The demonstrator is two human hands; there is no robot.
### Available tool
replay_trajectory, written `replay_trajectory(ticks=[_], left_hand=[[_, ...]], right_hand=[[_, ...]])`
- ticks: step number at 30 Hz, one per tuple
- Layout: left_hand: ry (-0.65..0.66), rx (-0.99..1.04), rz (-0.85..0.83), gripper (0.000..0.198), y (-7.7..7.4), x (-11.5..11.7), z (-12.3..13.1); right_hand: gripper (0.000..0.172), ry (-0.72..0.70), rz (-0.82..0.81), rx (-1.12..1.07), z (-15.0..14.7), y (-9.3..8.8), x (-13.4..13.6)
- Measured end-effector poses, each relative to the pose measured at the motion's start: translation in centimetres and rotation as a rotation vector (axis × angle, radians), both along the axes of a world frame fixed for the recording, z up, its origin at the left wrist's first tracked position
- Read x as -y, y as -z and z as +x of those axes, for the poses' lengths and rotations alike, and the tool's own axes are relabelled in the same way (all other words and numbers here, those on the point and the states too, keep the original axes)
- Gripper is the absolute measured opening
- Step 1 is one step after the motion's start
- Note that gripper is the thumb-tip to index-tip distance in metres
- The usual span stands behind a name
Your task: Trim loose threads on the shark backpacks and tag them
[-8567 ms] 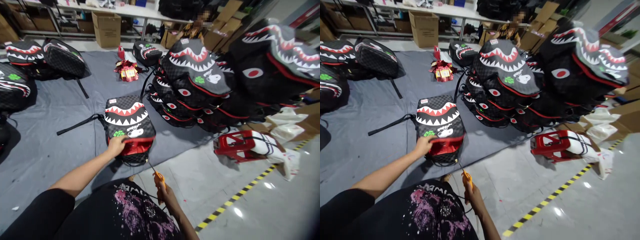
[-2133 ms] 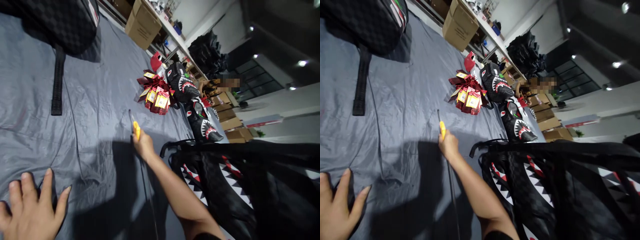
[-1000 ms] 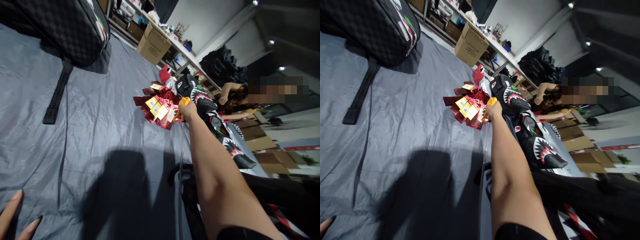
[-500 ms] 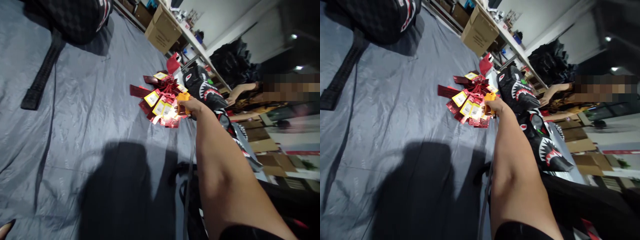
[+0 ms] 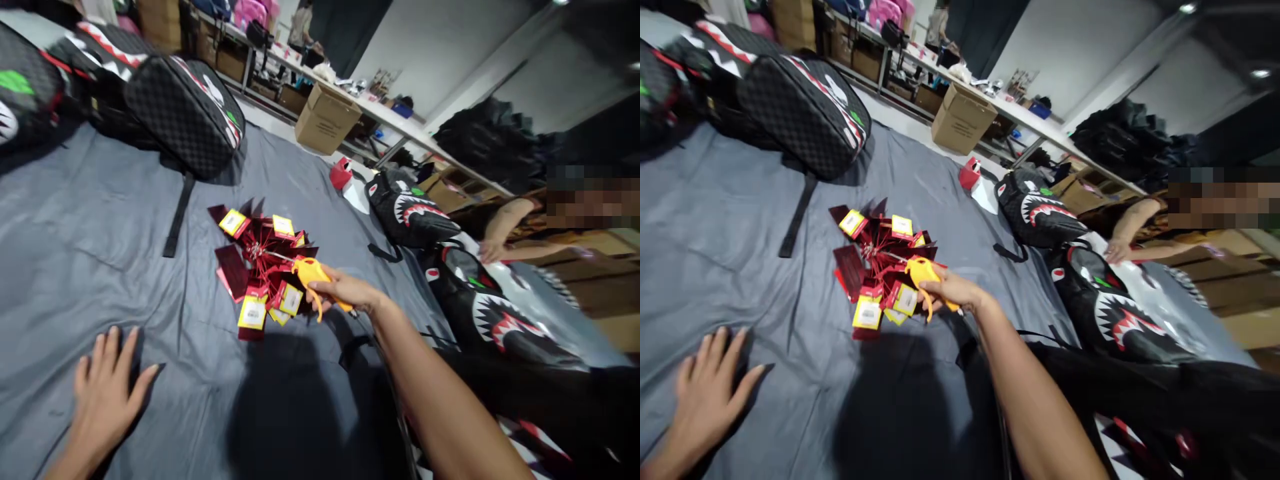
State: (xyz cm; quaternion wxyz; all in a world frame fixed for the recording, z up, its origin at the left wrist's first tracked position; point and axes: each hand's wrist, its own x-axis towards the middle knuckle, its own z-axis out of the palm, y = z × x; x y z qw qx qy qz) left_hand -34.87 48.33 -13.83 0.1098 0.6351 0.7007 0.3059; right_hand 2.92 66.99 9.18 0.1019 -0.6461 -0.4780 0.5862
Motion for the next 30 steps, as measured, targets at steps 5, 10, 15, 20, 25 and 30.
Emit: replay_trajectory(ticks=[5, 10, 15, 20, 25, 30], left_hand=[[0.077, 0.078, 0.066, 0.083, -3.5, -1.7, 2.9], [0.133, 0.155, 0.121, 0.113, -5.4, -5.9, 6.8], [0.152, 0.057, 0.219, 0.101, -6.4, -8.5, 8.8], [0.270, 0.149, 0.297, 0.047, -7.6, -11.3, 10.9], [0.385, 0.348, 0.500, 0.018, -10.4, -10.6, 11.1], [0.423, 0.388, 0.533, 0.012, -15.5, -3.0, 5.7]], right_hand=[[0.041, -0.097, 0.015, -0.203, -4.9, 0.5, 8.0], [0.047, 0.306, 0.127, -0.123, -3.3, 1.6, 16.4], [0.068, 0.809, 0.108, 0.087, 2.9, 7.5, 25.9], [0.065, 0.958, -0.060, 0.026, 2.8, 11.1, 34.9], [0.062, 0.908, -0.044, -0.010, 1.5, 10.3, 40.1], [0.055, 0.996, -0.009, 0.044, 1.1, 9.9, 45.1]])
